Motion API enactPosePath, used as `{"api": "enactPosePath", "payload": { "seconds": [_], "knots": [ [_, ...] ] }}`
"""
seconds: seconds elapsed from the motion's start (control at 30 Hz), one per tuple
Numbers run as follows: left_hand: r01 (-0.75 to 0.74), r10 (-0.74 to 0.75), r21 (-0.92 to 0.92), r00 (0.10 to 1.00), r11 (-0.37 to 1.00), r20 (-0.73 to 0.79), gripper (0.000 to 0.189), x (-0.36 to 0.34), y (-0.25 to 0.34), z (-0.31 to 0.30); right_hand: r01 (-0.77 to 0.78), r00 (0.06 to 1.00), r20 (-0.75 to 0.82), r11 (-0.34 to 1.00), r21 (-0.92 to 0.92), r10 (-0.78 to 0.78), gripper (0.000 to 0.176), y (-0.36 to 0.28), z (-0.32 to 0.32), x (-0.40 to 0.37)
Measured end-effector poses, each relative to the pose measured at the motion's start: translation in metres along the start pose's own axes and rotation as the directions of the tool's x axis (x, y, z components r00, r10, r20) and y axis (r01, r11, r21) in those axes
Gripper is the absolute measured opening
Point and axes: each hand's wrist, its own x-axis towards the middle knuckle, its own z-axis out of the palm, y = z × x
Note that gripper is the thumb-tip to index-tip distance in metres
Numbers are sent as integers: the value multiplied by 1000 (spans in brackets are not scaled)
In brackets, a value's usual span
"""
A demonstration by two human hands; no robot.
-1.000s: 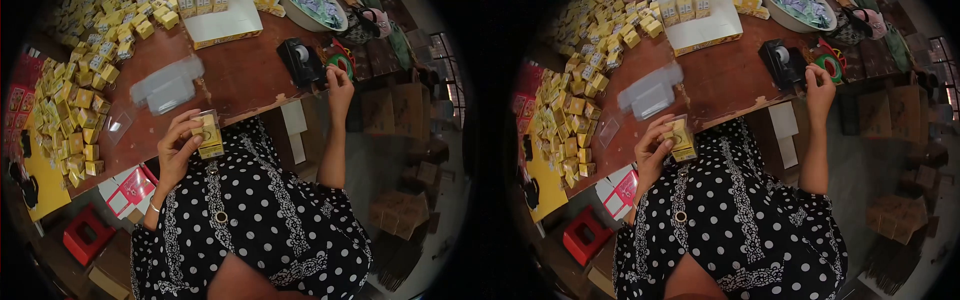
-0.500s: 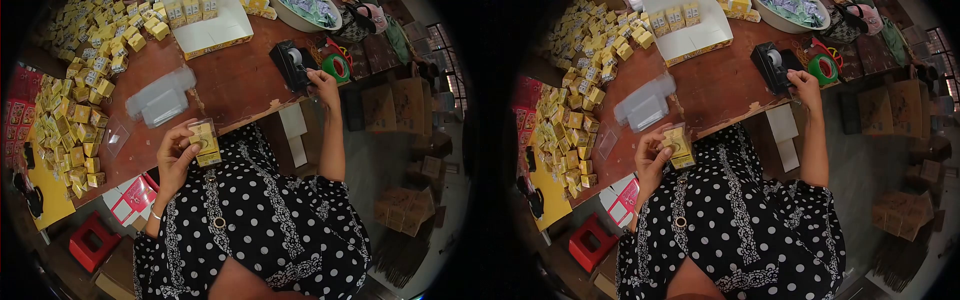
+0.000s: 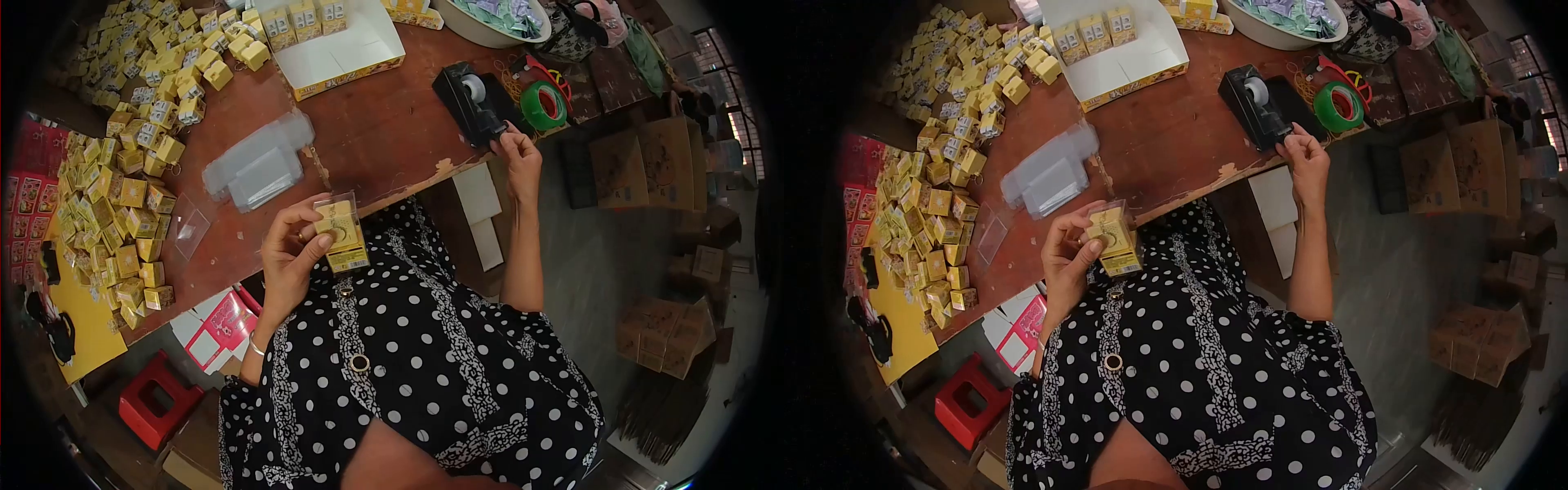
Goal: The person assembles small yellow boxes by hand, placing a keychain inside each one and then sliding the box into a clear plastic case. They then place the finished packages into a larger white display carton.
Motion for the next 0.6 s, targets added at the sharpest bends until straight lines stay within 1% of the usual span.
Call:
{"api": "enactPosePath", "payload": {
  "seconds": [0.07,0.2,0.27,0.33,0.4,0.43,0.47,0.5,0.53,0.57,0.6],
  "knots": [
    [-5,5,-1,1000,1000,8,26,0,0,1,69,997,-44,998,-10,-69,11,3,4,-3],
    [-1,1,-36,1000,999,18,25,4,-1,4,89,995,-36,996,-16,-90,12,11,-2,3],
    [-11,12,-57,1000,998,15,25,6,1,7,79,994,-73,994,-78,-85,12,22,-12,8],
    [-43,44,-57,999,997,5,26,9,5,8,109,983,-134,989,-97,-122,13,7,-6,2],
    [-128,128,21,992,992,-13,26,10,10,10,273,939,-142,928,-254,-315,12,-11,6,-8],
    [-188,192,79,980,979,-42,25,11,10,11,296,934,-134,927,-231,-332,11,-23,20,-18],
    [-186,192,95,979,978,-60,25,12,11,11,320,926,-137,923,-213,-352,9,-40,35,-31],
    [-222,240,207,969,953,-63,24,12,13,12,263,958,-99,963,-66,-268,7,-61,63,-51],
    [-254,284,312,957,915,-53,22,13,14,13,200,976,72,978,63,-204,8,-75,84,-68],
    [-303,346,404,938,863,-35,20,17,13,13,118,957,243,977,177,-160,9,-85,103,-83],
    [-304,343,403,939,863,-27,20,18,14,14,81,933,330,977,197,-144,9,-88,121,-99]
  ]
}}
